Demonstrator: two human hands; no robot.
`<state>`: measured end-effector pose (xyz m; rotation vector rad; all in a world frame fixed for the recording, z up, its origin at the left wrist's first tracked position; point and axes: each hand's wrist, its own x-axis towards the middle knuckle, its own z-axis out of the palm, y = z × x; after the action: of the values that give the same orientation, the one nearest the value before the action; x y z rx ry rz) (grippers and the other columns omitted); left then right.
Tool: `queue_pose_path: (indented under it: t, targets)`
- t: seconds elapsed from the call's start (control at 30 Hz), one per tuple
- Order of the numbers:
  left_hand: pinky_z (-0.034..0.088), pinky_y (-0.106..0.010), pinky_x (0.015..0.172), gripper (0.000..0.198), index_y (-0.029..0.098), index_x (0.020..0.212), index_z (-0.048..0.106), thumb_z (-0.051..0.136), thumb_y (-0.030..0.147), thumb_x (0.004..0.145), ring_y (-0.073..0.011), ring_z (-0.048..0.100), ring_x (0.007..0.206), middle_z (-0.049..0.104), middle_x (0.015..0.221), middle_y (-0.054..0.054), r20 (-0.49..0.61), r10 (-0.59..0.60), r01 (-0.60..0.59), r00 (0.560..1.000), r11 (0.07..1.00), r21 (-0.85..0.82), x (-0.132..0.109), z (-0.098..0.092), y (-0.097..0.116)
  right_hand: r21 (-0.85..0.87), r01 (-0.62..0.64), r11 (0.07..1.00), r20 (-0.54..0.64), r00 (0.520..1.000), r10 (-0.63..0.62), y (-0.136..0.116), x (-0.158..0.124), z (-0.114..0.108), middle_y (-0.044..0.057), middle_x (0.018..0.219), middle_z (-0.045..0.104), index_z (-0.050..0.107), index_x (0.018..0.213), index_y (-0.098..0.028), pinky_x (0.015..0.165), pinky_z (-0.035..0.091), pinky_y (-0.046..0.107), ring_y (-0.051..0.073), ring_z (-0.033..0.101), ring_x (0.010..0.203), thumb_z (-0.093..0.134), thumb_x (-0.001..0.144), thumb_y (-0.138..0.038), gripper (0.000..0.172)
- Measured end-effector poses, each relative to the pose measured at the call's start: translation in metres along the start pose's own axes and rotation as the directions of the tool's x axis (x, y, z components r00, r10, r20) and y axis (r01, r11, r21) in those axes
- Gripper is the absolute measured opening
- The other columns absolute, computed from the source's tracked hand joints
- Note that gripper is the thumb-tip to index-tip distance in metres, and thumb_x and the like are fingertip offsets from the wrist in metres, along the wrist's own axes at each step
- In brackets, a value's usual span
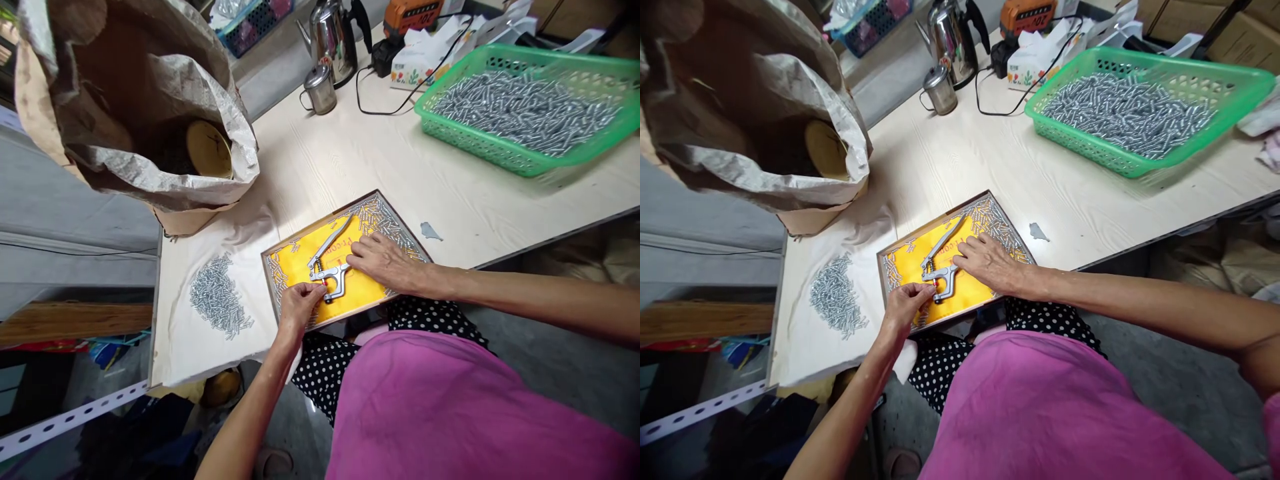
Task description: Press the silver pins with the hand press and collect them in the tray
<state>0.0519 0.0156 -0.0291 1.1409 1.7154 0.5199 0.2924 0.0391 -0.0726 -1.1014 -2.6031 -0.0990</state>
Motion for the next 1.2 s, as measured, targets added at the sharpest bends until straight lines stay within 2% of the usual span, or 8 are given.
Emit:
queue_pose_path:
  t: [0.3, 0.4, 0.77, 1.0, 1.2]
  targets:
    - [0.02, -0.024, 0.046, 0.055, 0.017, 0.054, 0.063, 0.084, 0.067, 0.046, -0.0062, 0.031, 0.045, 0.046, 0.046, 0.004, 0.152, -0.078, 0.051, 0.985, 0.984, 0.173, 0.016, -0.008, 0.013, 0.07, -0.024, 0.997, 0.068, 0.998, 0.02, 0.0, 0.001, -0.003, 0.008, 0.1, 0.066, 0.066, 0.109, -0.018, 0.081, 0.027, 0.037, 0.023, 0.049, 0.093, 0.045, 0.102, -0.013, 0.022]
    - [0.019, -0.024, 0.046, 0.055, 0.017, 0.053, 0.062, 0.084, 0.067, 0.048, -0.0062, 0.031, 0.044, 0.046, 0.046, 0.004, 0.158, -0.078, 0.042, 0.984, 0.975, 0.217, 0.018, -0.009, 0.015, 0.064, -0.021, 0.998, 0.063, 0.998, 0.017, 0.0, 0.001, -0.002, 0.008, 0.1, 0.066, 0.065, 0.11, -0.018, 0.08, 0.027, 0.037, 0.023, 0.049, 0.093, 0.044, 0.102, -0.013, 0.023]
    - [0.023, -0.024, 0.045, 0.057, 0.016, 0.058, 0.065, 0.082, 0.07, 0.052, -0.0074, 0.036, 0.043, 0.05, 0.047, 0.003, 0.197, -0.103, 0.075, 0.975, 0.987, 0.143, 0.003, -0.005, 0.008, 0.068, -0.029, 0.997, 0.059, 0.998, 0.025, -0.004, 0.002, -0.001, 0.008, 0.098, 0.066, 0.065, 0.108, -0.017, 0.083, 0.03, 0.037, 0.023, 0.051, 0.097, 0.045, 0.102, -0.014, 0.021]
    - [0.023, -0.024, 0.044, 0.058, 0.016, 0.065, 0.067, 0.08, 0.071, 0.054, -0.0077, 0.036, 0.041, 0.05, 0.047, 0.003, 0.17, -0.092, 0.071, 0.981, 0.99, 0.125, -0.001, -0.001, 0.003, 0.093, -0.039, 0.995, 0.079, 0.996, 0.032, -0.007, 0.004, -0.001, 0.008, 0.094, 0.065, 0.065, 0.105, -0.017, 0.079, 0.031, 0.036, 0.022, 0.051, 0.091, 0.044, 0.102, -0.013, 0.021]
    - [0.019, -0.024, 0.046, 0.057, 0.017, 0.054, 0.061, 0.081, 0.07, 0.052, -0.007, 0.034, 0.044, 0.046, 0.045, 0.003, 0.3, -0.112, 0.046, 0.947, 0.975, 0.218, 0.006, -0.008, 0.01, 0.096, -0.035, 0.995, 0.088, 0.996, 0.027, -0.007, 0.003, -0.001, 0.007, 0.094, 0.064, 0.064, 0.103, -0.017, 0.077, 0.03, 0.036, 0.022, 0.05, 0.091, 0.046, 0.101, -0.011, 0.019]
